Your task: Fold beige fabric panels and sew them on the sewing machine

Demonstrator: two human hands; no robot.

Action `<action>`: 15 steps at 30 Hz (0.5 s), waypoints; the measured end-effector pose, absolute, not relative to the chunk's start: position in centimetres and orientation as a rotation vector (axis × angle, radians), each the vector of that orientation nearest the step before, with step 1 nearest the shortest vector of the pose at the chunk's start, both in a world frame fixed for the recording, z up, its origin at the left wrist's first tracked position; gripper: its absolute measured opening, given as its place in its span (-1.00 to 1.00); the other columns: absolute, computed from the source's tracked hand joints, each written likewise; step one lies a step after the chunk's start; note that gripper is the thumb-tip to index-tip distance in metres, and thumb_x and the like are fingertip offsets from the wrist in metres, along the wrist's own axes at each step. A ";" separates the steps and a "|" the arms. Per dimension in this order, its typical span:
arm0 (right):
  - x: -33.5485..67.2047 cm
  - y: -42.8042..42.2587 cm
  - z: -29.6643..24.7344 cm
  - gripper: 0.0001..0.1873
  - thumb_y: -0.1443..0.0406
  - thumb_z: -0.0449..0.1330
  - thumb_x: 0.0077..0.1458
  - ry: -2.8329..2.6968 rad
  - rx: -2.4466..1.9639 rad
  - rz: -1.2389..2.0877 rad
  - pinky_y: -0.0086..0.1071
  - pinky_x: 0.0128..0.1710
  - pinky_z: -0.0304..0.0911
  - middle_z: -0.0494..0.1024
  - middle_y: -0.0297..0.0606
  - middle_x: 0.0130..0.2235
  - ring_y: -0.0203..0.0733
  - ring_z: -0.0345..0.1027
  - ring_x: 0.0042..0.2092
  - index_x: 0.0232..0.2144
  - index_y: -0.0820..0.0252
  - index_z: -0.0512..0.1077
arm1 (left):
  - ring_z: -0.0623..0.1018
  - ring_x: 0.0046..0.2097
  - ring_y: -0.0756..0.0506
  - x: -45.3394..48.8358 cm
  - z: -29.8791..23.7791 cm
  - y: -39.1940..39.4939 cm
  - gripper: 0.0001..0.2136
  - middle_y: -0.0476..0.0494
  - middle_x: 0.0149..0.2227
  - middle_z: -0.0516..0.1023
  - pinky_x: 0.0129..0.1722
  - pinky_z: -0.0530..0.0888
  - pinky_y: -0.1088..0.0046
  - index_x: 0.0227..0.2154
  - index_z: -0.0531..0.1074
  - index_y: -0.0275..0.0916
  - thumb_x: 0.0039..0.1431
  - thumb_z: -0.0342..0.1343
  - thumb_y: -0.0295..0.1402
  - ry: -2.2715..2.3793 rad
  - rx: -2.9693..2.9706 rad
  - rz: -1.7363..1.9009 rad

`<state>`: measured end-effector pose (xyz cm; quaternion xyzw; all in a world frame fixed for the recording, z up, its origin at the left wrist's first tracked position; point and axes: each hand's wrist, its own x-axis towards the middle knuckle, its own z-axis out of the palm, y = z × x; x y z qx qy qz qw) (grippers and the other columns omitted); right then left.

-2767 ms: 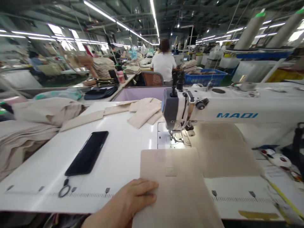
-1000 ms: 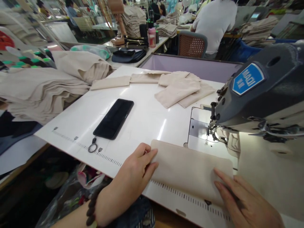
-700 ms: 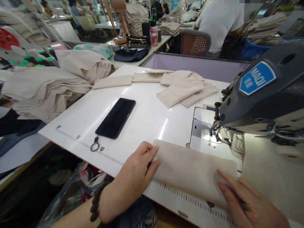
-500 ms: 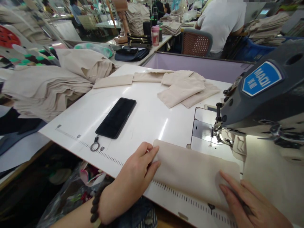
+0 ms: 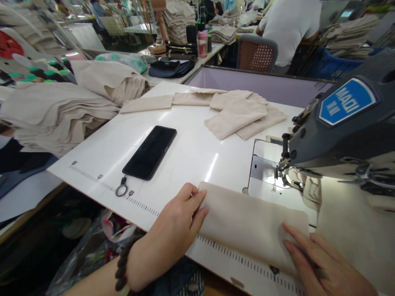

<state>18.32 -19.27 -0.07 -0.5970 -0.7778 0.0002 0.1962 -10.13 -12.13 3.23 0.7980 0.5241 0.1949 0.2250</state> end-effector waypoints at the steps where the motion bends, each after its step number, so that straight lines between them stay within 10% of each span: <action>1: 18.1 -19.2 0.0 -0.64 0.14 0.01 0.18 -2.169 -1.669 -0.007 -0.39 -0.38 0.36 0.52 -0.18 -0.27 -0.11 0.43 -0.30 -0.11 0.18 0.44 | 0.44 -0.29 -0.04 -10.1 3.2 -12.1 -0.77 -0.15 -0.26 0.32 -0.25 0.47 0.41 -0.15 0.35 -0.32 0.22 -0.13 -0.41 1.443 2.216 0.539; 15: 14.9 -18.7 2.1 -0.73 0.33 -0.02 0.19 -1.871 -1.729 0.184 -0.46 -0.44 0.28 0.41 -0.22 -0.42 -0.26 0.36 -0.41 -0.20 0.34 0.44 | 0.47 -0.34 0.01 -11.1 1.6 -11.0 -0.66 -0.09 -0.27 0.36 -0.30 0.44 0.56 -0.13 0.40 -0.29 0.25 -0.15 -0.19 1.407 2.497 0.606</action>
